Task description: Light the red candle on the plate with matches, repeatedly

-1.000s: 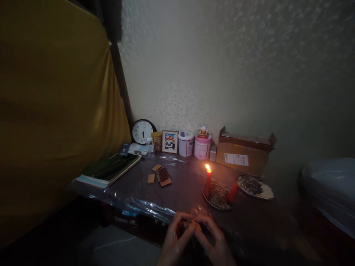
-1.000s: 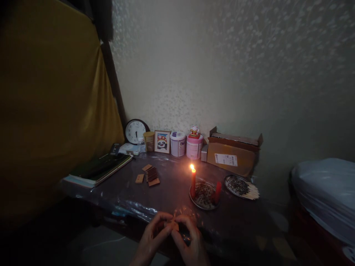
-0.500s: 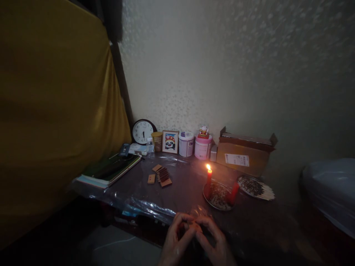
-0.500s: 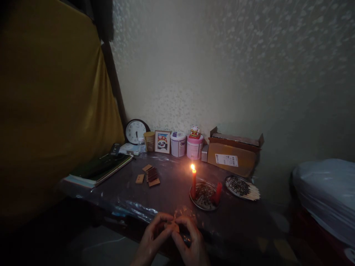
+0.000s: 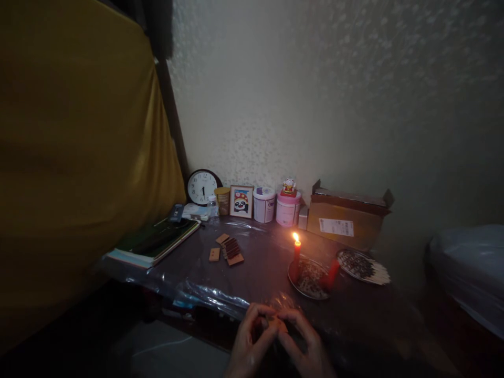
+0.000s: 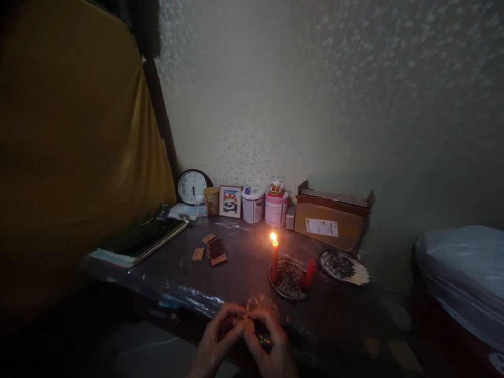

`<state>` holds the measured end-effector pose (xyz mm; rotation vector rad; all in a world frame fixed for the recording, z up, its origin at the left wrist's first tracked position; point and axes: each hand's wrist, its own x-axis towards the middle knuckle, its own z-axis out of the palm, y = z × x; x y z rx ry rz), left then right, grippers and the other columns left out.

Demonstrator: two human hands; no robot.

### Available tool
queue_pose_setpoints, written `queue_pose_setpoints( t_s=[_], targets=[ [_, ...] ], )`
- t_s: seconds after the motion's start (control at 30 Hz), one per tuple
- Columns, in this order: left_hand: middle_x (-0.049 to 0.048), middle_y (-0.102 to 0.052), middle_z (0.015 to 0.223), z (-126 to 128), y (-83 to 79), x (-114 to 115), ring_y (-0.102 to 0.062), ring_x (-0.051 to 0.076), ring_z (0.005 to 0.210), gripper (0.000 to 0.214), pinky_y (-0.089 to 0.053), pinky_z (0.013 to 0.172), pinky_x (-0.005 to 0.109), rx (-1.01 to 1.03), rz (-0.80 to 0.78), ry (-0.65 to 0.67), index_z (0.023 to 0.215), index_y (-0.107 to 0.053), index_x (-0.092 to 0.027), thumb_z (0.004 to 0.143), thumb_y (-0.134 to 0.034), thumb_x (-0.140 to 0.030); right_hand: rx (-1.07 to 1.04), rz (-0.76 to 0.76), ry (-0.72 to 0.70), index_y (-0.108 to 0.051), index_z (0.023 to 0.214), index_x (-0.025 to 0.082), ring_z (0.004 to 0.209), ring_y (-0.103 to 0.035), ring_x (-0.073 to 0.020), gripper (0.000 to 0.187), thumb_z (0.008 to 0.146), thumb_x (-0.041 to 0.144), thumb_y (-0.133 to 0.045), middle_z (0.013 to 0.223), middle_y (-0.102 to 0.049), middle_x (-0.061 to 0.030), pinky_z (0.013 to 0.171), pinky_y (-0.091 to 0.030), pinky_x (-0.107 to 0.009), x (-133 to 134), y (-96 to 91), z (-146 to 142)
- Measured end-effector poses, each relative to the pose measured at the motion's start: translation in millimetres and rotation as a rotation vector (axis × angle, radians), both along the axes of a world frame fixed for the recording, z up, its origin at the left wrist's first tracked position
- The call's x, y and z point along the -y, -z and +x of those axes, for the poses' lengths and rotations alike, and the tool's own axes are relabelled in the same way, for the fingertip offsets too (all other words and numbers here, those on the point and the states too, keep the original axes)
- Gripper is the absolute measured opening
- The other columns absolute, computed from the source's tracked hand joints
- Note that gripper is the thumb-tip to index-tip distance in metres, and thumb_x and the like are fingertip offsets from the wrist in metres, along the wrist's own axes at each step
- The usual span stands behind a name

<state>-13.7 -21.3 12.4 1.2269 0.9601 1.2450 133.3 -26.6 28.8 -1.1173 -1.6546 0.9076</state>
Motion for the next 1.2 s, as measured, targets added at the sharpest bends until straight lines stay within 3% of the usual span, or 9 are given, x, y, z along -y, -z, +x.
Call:
queue_pose_setpoints(
  t_s=[0.47, 1.2],
  targets=[
    [0.0003, -0.053, 0.078, 1.3, 0.8, -1.1, -0.05, 0.015, 0.07, 0.026, -0.039, 0.065, 0.025, -0.033, 0.085, -0.007, 0.085, -0.059, -0.02, 0.072, -0.061, -0.042, -0.005, -0.033, -0.013, -0.06, 0.095, 0.022, 0.094, -0.062, -0.0205, 0.021, 0.081, 0.038, -0.056, 0.096, -0.065, -0.004, 0.084, -0.048, -0.028, 1.9, -3.6, 0.7],
    [-0.0005, -0.056, 0.077, 4.1, -8.6, 1.6, -0.054, 0.014, 0.069, 0.022, -0.041, 0.065, 0.025, 0.045, 0.032, 0.058, 0.084, -0.057, -0.02, 0.074, -0.06, -0.039, 0.049, 0.032, -0.025, -0.061, 0.095, 0.021, 0.09, -0.062, -0.0199, 0.023, 0.081, 0.039, -0.055, 0.094, -0.065, -0.0046, 0.082, -0.049, -0.029, -0.5, 1.7, 4.6]
  ],
)
